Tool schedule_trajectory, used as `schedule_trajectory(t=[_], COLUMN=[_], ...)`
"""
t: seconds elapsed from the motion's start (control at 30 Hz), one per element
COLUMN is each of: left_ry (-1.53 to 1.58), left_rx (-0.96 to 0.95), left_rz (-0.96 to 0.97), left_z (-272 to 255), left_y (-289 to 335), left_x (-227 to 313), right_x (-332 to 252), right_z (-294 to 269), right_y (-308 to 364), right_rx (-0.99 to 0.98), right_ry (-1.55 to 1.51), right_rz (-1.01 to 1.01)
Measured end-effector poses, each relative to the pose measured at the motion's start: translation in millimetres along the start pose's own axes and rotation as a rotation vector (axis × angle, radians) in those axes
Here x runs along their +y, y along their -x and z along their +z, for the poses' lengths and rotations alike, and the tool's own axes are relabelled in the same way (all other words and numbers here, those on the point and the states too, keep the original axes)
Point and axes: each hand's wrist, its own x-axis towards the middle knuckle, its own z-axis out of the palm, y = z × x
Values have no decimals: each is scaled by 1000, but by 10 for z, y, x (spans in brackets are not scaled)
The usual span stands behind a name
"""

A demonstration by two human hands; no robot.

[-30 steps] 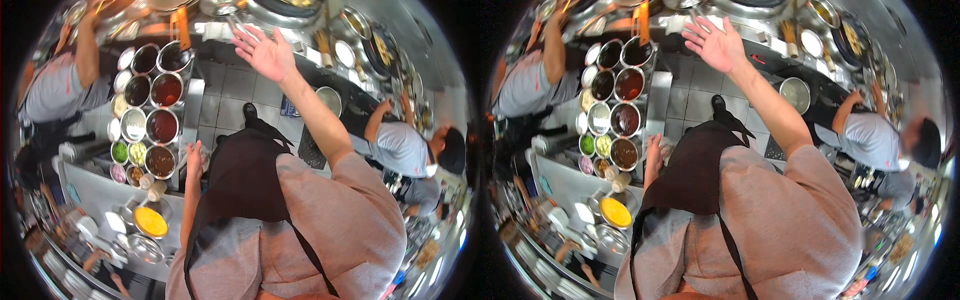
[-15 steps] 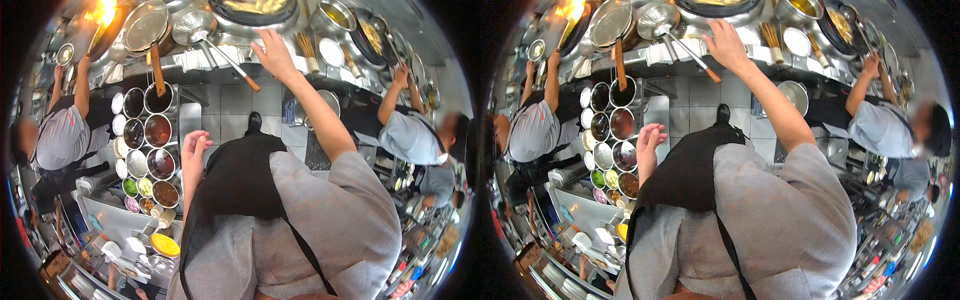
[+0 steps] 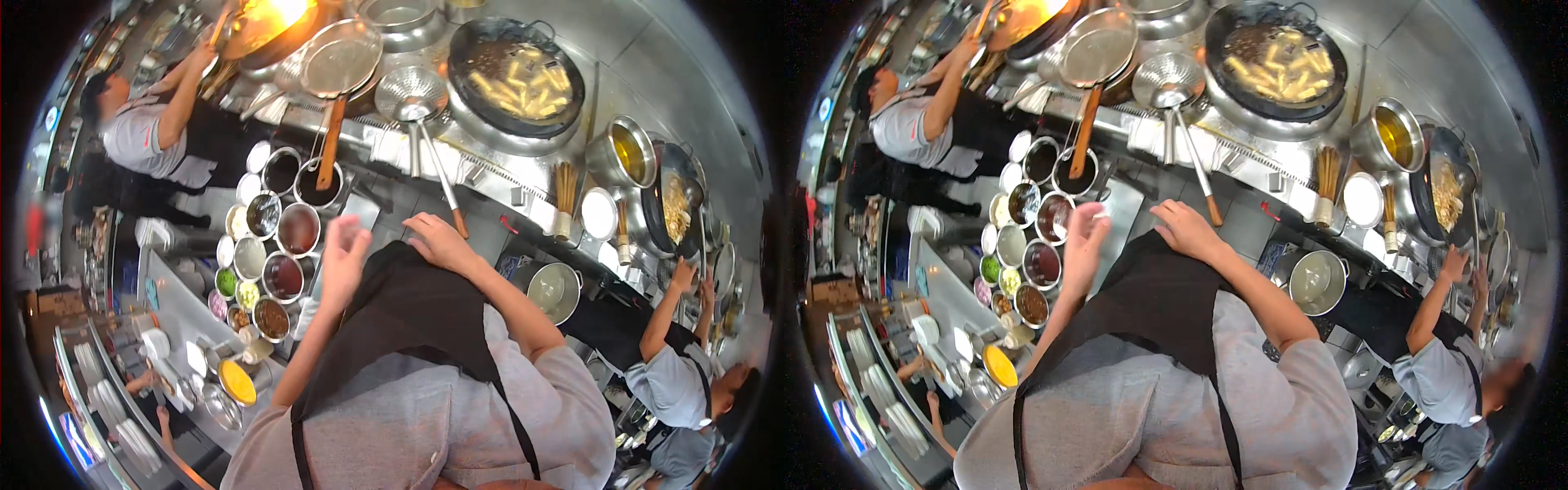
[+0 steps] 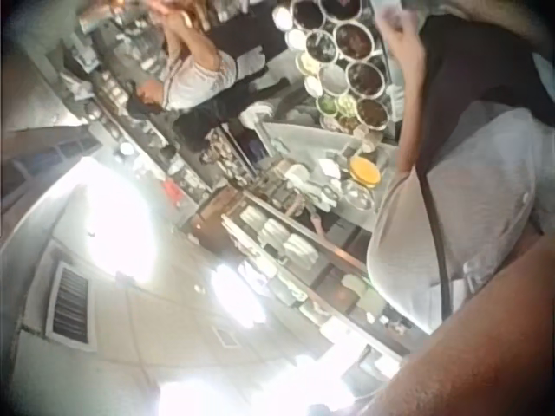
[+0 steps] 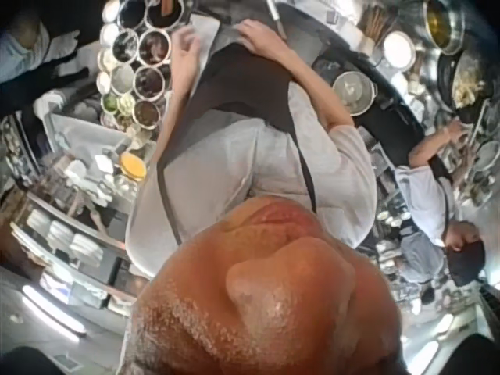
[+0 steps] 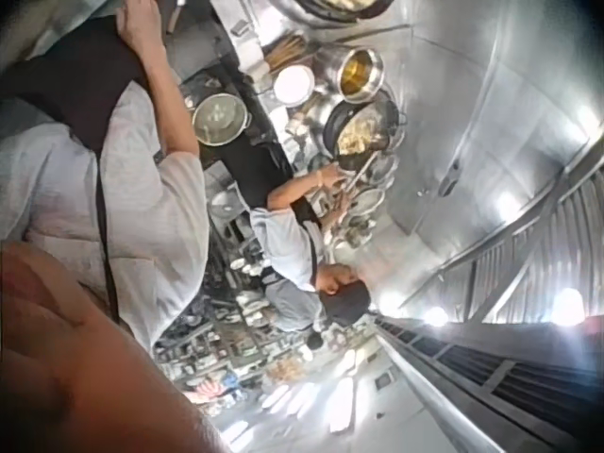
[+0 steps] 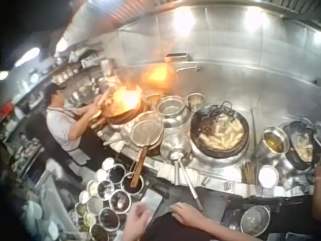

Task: Cook and prepare food in a commercial kitchen wok station.

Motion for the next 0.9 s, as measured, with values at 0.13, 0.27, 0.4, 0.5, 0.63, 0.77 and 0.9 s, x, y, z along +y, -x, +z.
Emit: schedule_trajectory(t=[0.13, 0.27, 0.4, 0.5, 0.63, 0.77, 0.9], left_ry=[192, 712, 923, 1043, 1135, 882, 685], left_rx=[386, 23, -88, -253, -285, -278, -318], left_rz=[-253, -482, -653, -694, -721, -518, -350], left_z=[-472, -849, -891, -502, -353, -378, -262], left_y=[-1055, -1776, -1936, -2023, -2009, -2420, -2236], left_x=[-742, -1101, -1034, -695, -85, -413, -157], right_x=[603, 1521, 1650, 2092, 1789, 1358, 1308], right_z=[-81, 40, 325, 1126, 1679, 1158, 1046], right_y=[34, 681, 1638, 3502, 4063, 3304, 3160], right_rx=[212, 544, 756, 95, -402, -111, 487], right_ry=[-51, -372, -812, 207, -469, -635, -763], right_rz=[387, 789, 1256, 1377, 1847, 1837, 1893])
